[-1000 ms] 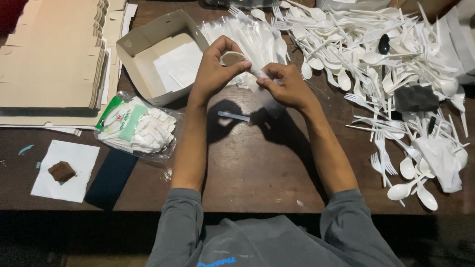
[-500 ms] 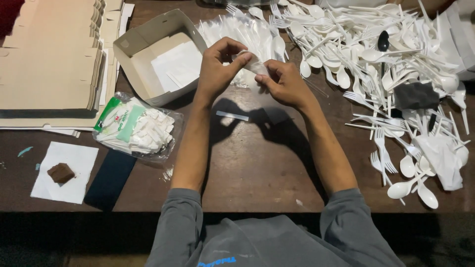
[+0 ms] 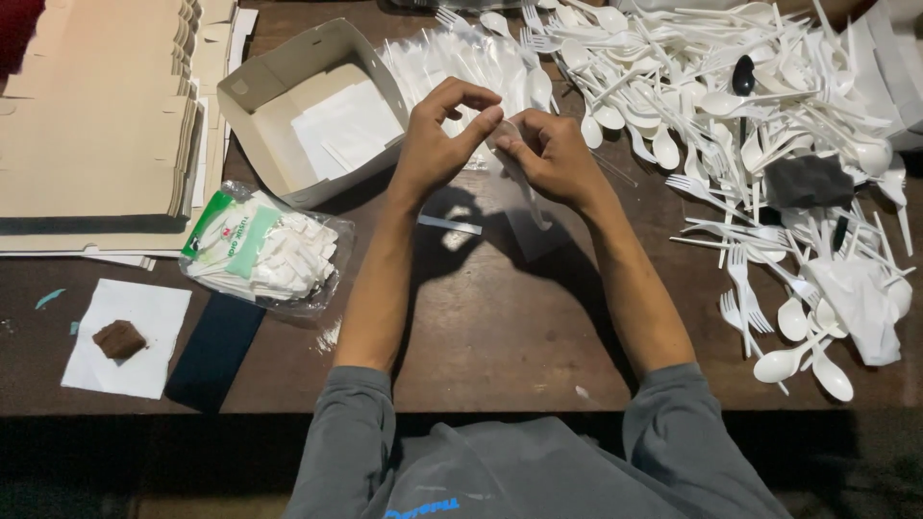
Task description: Wrapping individual plastic forks and spoons into small plastic sleeves at a workstation.
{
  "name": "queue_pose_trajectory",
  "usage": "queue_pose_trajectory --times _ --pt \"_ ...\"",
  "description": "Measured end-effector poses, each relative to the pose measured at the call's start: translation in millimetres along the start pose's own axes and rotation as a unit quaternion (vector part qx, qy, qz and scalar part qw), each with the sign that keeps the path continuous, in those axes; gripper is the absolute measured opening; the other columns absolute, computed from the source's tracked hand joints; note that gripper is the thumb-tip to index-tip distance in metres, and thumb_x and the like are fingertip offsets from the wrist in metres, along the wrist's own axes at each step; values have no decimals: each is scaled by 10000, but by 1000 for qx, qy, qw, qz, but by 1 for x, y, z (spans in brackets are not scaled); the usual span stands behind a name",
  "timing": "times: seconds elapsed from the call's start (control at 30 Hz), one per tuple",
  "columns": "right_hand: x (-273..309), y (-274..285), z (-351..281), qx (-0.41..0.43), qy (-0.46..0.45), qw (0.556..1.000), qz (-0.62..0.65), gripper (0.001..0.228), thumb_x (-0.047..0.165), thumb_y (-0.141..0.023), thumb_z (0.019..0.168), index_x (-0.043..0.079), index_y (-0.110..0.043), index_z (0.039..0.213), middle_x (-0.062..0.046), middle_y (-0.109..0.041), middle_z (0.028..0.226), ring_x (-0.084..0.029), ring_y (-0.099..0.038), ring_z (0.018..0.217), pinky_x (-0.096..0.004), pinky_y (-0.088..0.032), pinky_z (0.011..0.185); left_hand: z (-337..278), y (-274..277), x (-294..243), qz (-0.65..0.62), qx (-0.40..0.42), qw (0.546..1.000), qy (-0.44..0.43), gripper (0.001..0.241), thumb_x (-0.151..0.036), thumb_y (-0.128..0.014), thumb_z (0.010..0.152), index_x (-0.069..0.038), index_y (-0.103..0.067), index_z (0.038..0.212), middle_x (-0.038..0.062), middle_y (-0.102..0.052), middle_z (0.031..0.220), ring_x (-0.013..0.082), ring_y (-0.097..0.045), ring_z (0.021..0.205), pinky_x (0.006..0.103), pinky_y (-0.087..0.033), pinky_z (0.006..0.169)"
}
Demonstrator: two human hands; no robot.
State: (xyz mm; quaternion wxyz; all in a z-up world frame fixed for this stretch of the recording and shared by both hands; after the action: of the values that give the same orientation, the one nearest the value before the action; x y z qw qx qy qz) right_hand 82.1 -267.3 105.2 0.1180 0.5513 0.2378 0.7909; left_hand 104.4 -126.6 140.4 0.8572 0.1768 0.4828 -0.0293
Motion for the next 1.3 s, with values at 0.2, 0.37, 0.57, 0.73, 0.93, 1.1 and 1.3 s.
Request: queue_pose_trajectory --times 0.2,0.37,0.57,0.73,0.93,1.1,1.3 --pt "-11 4 0 -37 42 997 -54 178 144 -723 1024 68 -635 889 7 -483 678 -111 -401 609 -294 -349 580 -1 -18 13 -10 52 999 10 272 -355 -646 999 -113 -743 925 43 -659 1126 180 -637 1093 342 -477 973" --pt "5 13 -3 -52 54 996 -40 111 153 -678 1043 45 -703 1031 0 -523 712 -100 -418 609 -274 -340 550 -4 -11 5 -18 55 998 25 291 -361 -707 966 -161 -688 1176 68 -679 1202 197 -644 1173 339 -504 993" --pt "19 27 -7 -125 96 987 -7 98 142 -686 1064 60 -665 1014 8 -535 761 -92 -435 645 -245 -343 575 -7 -15 9 -68 70 990 105 401 -200 -772 929 -160 -603 1290 34 -679 1076 142 -685 1015 285 -592 908" --pt "32 33 -11 -175 154 973 -9 126 139 -651 1082 25 -648 1028 -41 -590 823 -139 -498 695 -272 -391 611 -3 -14 17 -161 37 983 85 349 -60 -785 911 -78 -636 1226 64 -726 1120 174 -705 1101 298 -604 1000" --pt "62 26 -18 -219 240 945 -48 95 89 -643 1033 3 -673 1005 -168 -683 1002 -297 -657 968 -405 -529 871 -4 -20 10 -128 62 984 107 440 -44 -824 860 -136 -601 1228 83 -672 1114 175 -718 989 256 -626 898" --pt "81 25 -27 -242 278 929 -43 81 51 -656 1018 -28 -671 1008 -197 -668 1032 -326 -649 1000 -421 -526 899 -6 -29 19 -133 93 981 110 106 -65 -741 942 -95 -653 995 10 -663 856 97 -657 798 223 -584 746" --pt "47 29 -16 -234 147 961 23 345 265 -476 1084 -35 -643 1113 -164 -656 991 -270 -637 940 -362 -537 817 -2 22 49 -155 15 982 104 194 35 -788 857 -86 -665 947 -8 -685 832 79 -692 793 208 -607 720"
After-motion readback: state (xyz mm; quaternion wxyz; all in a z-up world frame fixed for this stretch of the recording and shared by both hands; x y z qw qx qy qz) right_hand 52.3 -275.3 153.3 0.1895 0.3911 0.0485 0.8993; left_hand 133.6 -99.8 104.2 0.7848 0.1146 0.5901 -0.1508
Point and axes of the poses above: each hand's wrist, its own z-axis towards the middle knuckle, its own y-axis out of the back of the hand, x = y × z, the point moved 10 cm from there along z, towards the middle knuckle
